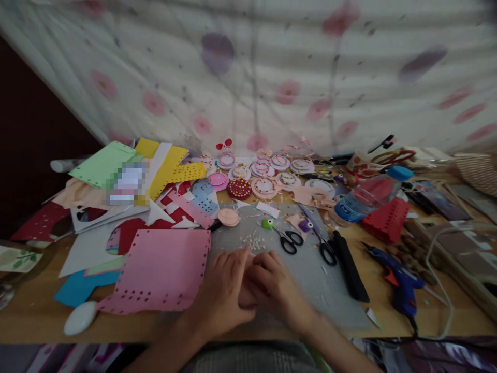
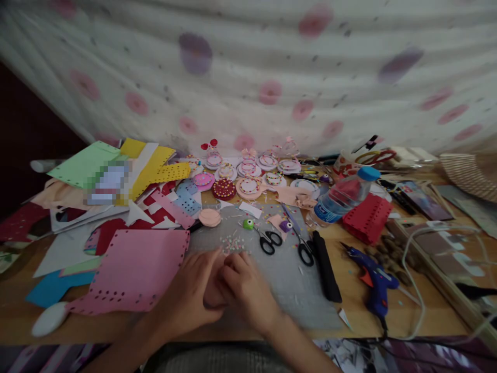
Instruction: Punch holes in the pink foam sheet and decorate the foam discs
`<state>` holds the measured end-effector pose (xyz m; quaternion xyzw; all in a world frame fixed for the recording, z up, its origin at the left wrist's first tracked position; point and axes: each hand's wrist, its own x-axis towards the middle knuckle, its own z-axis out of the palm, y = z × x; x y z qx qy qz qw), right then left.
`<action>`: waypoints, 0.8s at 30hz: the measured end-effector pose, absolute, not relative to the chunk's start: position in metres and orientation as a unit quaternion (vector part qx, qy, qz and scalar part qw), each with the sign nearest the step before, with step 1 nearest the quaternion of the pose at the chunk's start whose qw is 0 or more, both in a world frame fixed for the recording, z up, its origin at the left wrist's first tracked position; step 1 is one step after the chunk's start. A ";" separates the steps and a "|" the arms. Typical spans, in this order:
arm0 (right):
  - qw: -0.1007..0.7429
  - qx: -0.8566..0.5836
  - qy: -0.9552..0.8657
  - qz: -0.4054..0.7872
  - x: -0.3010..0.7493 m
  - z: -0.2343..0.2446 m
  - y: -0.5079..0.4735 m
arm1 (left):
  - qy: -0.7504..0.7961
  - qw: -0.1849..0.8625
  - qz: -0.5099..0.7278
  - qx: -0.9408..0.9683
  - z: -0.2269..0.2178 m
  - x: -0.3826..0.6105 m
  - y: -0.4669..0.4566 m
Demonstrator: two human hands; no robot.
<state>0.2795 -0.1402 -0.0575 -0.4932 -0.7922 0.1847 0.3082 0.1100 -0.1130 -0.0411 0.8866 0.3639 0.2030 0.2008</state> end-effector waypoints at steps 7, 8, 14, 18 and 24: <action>0.367 -0.508 -0.752 0.206 0.298 -0.056 -0.149 | 0.405 0.155 0.197 0.879 -0.026 0.090 -0.109; 0.362 -0.508 -0.751 0.215 0.303 -0.057 -0.154 | 0.420 0.142 0.200 0.874 -0.023 0.083 -0.108; 0.267 -0.480 -0.798 0.247 0.321 -0.077 -0.173 | 0.478 0.117 0.196 0.848 -0.023 0.050 -0.112; 0.304 -0.528 -0.771 0.184 0.327 -0.088 -0.168 | 0.477 0.155 0.181 0.846 -0.036 0.052 -0.125; 0.289 -0.522 -0.769 0.229 0.332 -0.089 -0.174 | 0.434 0.207 0.185 0.857 -0.051 0.076 -0.131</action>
